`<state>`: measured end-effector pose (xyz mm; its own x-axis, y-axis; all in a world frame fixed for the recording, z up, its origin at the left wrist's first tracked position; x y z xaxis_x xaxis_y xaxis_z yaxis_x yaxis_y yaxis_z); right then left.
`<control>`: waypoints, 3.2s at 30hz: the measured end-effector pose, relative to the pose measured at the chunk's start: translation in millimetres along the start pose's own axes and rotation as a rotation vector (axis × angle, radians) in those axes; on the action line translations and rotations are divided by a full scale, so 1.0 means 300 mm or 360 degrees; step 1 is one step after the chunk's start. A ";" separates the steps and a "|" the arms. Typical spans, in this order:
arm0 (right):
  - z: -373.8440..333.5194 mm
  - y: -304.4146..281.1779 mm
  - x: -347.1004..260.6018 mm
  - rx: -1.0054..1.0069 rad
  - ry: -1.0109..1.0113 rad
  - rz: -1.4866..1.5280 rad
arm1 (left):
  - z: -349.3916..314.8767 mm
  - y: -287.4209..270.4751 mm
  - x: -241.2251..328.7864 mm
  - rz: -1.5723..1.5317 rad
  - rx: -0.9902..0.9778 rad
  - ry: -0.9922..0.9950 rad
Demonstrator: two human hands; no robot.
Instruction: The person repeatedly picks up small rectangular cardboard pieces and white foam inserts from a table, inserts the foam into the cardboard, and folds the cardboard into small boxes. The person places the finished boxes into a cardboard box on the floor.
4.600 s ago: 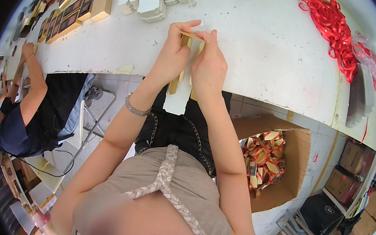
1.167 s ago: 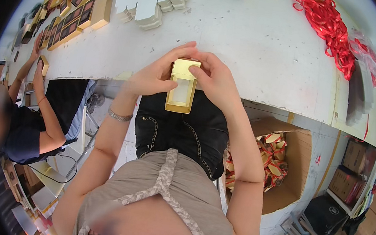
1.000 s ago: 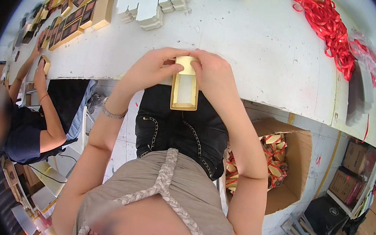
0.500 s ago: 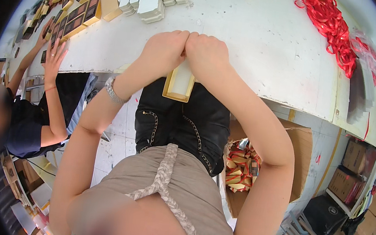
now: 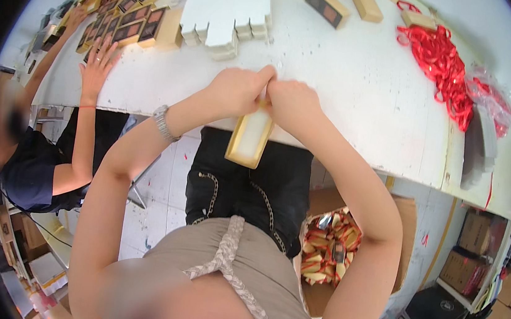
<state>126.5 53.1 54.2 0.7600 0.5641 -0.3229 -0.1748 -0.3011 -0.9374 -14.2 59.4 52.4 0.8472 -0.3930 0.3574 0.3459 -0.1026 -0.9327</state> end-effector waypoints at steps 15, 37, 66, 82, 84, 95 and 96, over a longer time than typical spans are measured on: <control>0.638 -0.018 0.345 0.0766 0.0762 0.1410 | -0.111 -0.238 -0.560 -0.0785 0.1136 -0.0565; -0.142 -0.013 -0.151 0.1025 0.0275 0.2141 | -0.096 0.016 -0.007 -0.0802 0.1144 -0.0803; -0.133 0.120 -0.132 0.1552 0.0190 0.0740 | -0.160 0.041 0.127 -0.1017 0.0772 -0.0690; -0.051 0.086 -0.036 0.0822 0.0587 0.0509 | -0.112 0.129 0.056 -0.1131 0.0408 -0.0391; -0.032 0.098 -0.025 0.0966 0.0513 0.0460 | -0.096 0.122 0.049 -0.1231 0.0375 -0.0396; -0.077 0.133 0.025 0.1145 0.0507 0.2215 | -0.115 0.148 0.071 -0.1333 0.0462 -0.0400; -0.077 0.136 0.023 0.1180 0.0519 0.2244 | -0.116 0.150 0.070 -0.1365 0.0533 -0.0356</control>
<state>139.0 27.1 16.8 -0.1795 -0.0301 -0.9833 -0.9822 0.0612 0.1774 5.2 14.8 16.3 0.2962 -0.1174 0.9479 0.9547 0.0060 -0.2976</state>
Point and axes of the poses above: each hand's wrist, its own z-axis towards the middle knuckle, its own y-axis out of the palm, x = y × z, the point moved 2 cm from there along z, towards the middle knuckle, and after that the axes turned 5 degrees about -y, right-handed, at the moved point
